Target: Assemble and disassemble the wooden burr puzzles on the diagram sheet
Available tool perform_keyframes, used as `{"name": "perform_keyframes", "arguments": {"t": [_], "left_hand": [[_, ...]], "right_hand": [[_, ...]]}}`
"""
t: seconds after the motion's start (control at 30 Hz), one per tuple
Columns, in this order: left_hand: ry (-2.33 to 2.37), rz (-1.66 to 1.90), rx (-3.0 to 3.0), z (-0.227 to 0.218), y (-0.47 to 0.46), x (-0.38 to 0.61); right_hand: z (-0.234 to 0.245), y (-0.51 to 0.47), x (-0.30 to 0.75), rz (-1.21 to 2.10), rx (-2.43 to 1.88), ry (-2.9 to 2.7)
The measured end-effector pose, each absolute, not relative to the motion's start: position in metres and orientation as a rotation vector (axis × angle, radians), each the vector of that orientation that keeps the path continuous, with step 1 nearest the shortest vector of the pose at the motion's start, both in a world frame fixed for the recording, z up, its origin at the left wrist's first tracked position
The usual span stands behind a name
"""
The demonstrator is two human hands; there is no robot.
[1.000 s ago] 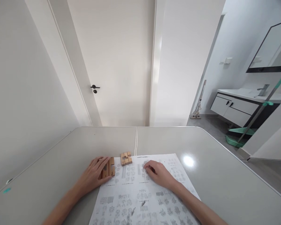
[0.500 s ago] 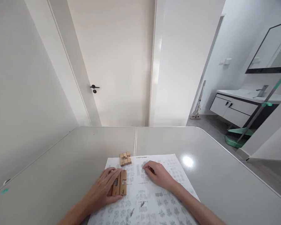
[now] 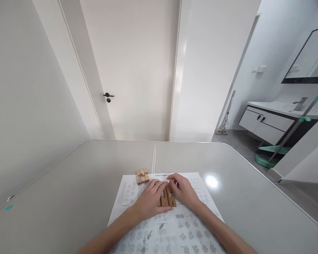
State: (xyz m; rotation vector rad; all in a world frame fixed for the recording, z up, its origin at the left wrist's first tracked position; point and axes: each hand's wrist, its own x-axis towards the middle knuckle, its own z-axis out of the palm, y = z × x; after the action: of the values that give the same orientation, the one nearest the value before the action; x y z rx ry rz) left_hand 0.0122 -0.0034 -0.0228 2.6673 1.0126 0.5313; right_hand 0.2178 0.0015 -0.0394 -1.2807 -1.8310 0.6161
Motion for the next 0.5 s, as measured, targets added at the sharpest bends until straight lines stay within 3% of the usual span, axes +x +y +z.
{"name": "perform_keyframes", "arguments": {"t": [0.3, 0.5], "left_hand": [[1.056, 0.677, 2.656, -0.018, -0.004, 0.014], [1.237, 0.482, 2.56, -0.014, -0.002, 0.008]], "right_hand": [[-0.04, 0.01, 0.231, 0.303, -1.625, -1.938], [-0.037, 0.011, 0.235, 0.377, -1.726, -2.053]]}}
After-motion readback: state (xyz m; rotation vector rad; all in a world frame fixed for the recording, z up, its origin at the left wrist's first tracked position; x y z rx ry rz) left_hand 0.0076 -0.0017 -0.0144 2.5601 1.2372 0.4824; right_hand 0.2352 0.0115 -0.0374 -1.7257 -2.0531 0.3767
